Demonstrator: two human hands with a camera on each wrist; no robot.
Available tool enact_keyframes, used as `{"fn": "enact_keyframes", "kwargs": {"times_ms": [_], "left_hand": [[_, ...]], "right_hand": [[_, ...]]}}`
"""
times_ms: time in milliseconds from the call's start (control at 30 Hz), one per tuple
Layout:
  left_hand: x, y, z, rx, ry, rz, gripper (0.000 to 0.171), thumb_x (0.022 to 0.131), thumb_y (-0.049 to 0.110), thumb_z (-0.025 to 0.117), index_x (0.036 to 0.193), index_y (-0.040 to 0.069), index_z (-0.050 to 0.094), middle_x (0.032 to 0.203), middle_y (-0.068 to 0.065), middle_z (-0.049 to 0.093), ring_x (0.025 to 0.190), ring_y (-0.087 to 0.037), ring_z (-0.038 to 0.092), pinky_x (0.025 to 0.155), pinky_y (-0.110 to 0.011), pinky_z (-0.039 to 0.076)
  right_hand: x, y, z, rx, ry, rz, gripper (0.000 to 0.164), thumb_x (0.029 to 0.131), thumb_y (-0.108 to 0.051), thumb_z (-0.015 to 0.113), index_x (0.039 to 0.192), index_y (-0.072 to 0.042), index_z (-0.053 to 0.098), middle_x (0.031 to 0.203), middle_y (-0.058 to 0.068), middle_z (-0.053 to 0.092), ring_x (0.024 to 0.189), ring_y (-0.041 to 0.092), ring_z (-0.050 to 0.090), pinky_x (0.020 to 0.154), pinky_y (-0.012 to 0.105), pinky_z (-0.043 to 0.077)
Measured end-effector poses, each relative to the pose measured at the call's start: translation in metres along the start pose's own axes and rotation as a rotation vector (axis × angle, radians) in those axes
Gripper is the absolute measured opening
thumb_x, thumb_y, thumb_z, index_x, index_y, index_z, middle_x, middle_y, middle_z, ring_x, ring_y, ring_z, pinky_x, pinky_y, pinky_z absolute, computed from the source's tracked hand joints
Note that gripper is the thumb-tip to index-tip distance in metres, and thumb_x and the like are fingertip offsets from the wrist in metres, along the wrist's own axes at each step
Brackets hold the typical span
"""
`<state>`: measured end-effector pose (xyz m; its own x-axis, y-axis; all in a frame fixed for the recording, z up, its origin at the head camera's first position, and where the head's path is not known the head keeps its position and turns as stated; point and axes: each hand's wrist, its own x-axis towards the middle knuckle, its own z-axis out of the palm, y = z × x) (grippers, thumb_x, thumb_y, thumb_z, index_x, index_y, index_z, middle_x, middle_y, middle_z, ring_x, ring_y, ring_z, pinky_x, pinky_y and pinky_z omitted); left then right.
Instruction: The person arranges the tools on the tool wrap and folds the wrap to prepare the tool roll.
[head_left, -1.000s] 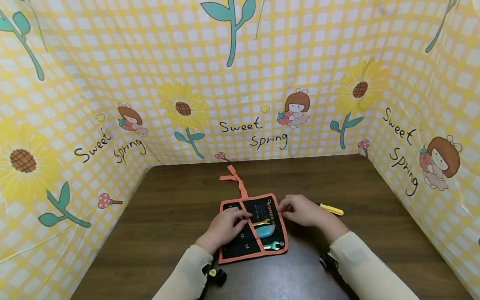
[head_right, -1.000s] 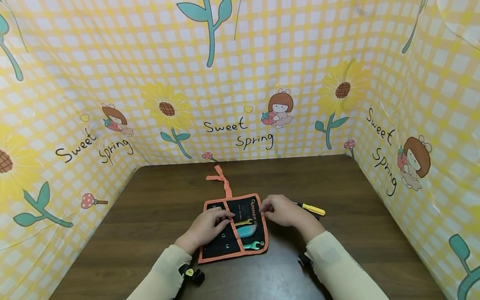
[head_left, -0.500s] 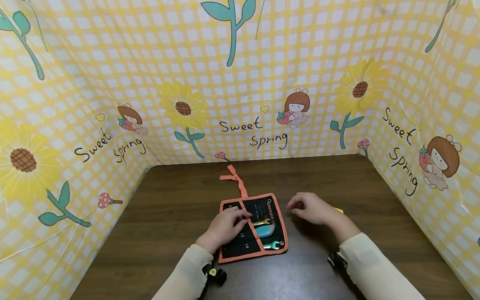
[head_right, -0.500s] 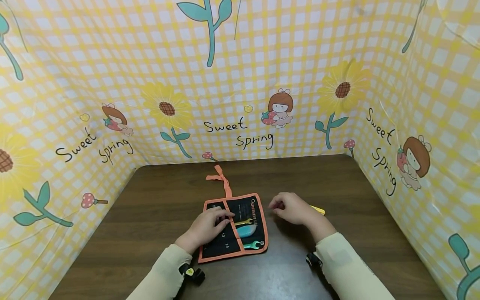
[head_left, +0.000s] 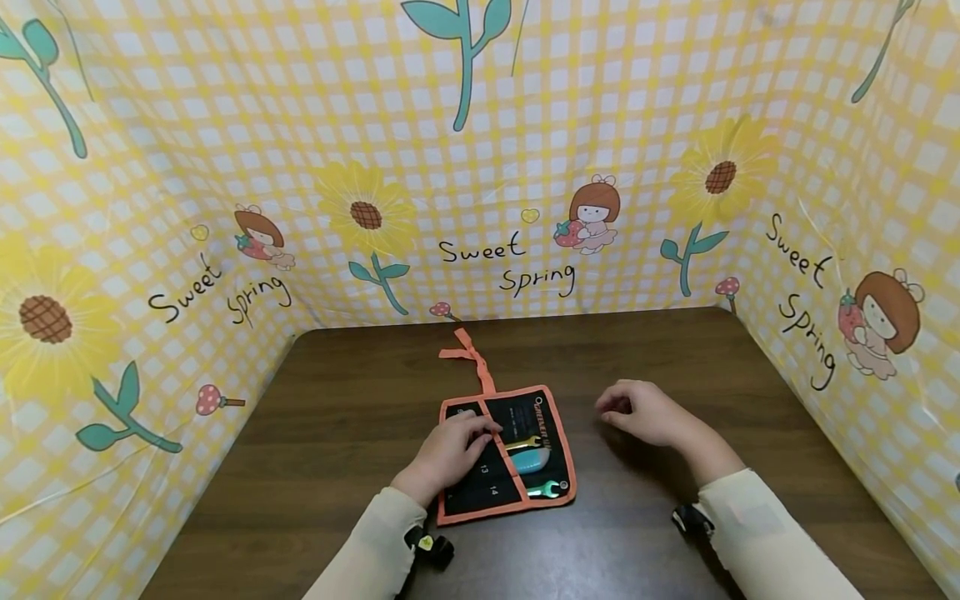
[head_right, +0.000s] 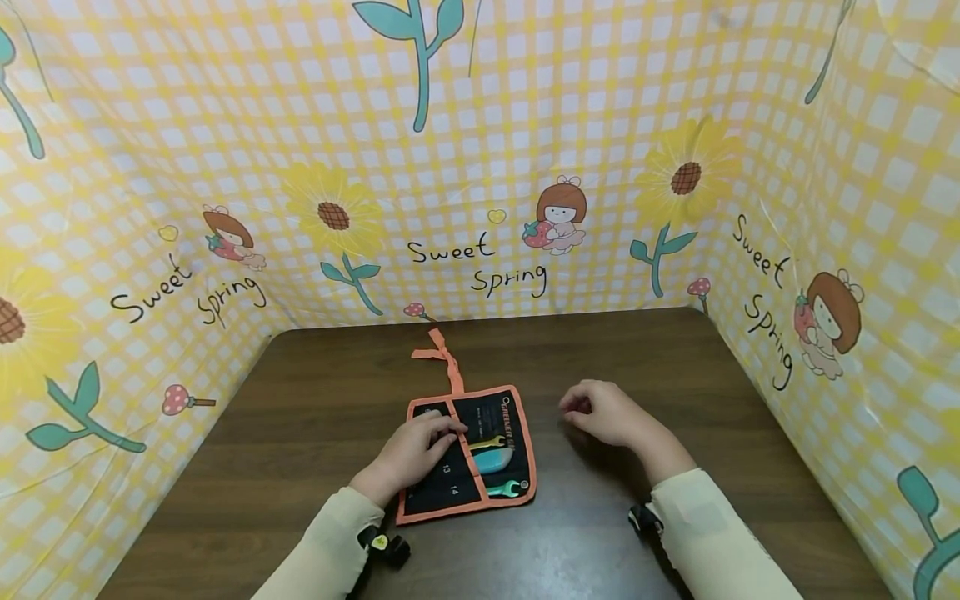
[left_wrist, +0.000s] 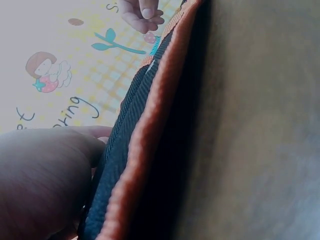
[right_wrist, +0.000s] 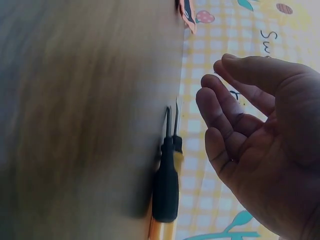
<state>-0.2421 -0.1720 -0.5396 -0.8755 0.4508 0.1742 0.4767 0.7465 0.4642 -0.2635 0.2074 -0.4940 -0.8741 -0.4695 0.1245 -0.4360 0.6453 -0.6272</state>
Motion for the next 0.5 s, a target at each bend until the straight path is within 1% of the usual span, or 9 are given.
{"fn": "enact_keyframes", "kwargs": {"times_ms": [167, 333, 500], "left_hand": [[0.000, 0.001, 0.000, 0.008, 0.009, 0.004, 0.021, 0.106, 0.023, 0.065, 0.123, 0.032, 0.075, 0.106, 0.012, 0.063, 0.082, -0.008, 0.055, 0.075, -0.033, 0.050], [0.000, 0.001, -0.001, 0.022, -0.002, 0.010, 0.023, 0.106, 0.023, 0.065, 0.126, 0.032, 0.074, 0.105, 0.012, 0.062, 0.079, -0.007, 0.054, 0.072, -0.031, 0.049], [0.000, 0.001, -0.001, 0.031, -0.008, 0.018, 0.026, 0.106, 0.022, 0.065, 0.128, 0.031, 0.075, 0.104, 0.011, 0.061, 0.078, -0.009, 0.053, 0.070, -0.030, 0.048]], "right_hand": [[-0.007, 0.007, -0.006, 0.006, 0.026, 0.001, 0.013, 0.096, -0.009, 0.076, 0.109, -0.008, 0.078, 0.099, -0.006, 0.069, 0.088, 0.013, 0.061, 0.078, 0.035, 0.052], [-0.014, 0.017, -0.012, 0.017, 0.059, 0.009, 0.013, 0.096, -0.008, 0.076, 0.109, -0.007, 0.078, 0.099, -0.005, 0.070, 0.087, 0.013, 0.063, 0.076, 0.032, 0.052], [-0.019, 0.027, -0.019, 0.029, 0.084, 0.044, 0.012, 0.096, -0.008, 0.075, 0.108, -0.007, 0.078, 0.099, -0.002, 0.071, 0.088, 0.015, 0.065, 0.078, 0.036, 0.053]]}}
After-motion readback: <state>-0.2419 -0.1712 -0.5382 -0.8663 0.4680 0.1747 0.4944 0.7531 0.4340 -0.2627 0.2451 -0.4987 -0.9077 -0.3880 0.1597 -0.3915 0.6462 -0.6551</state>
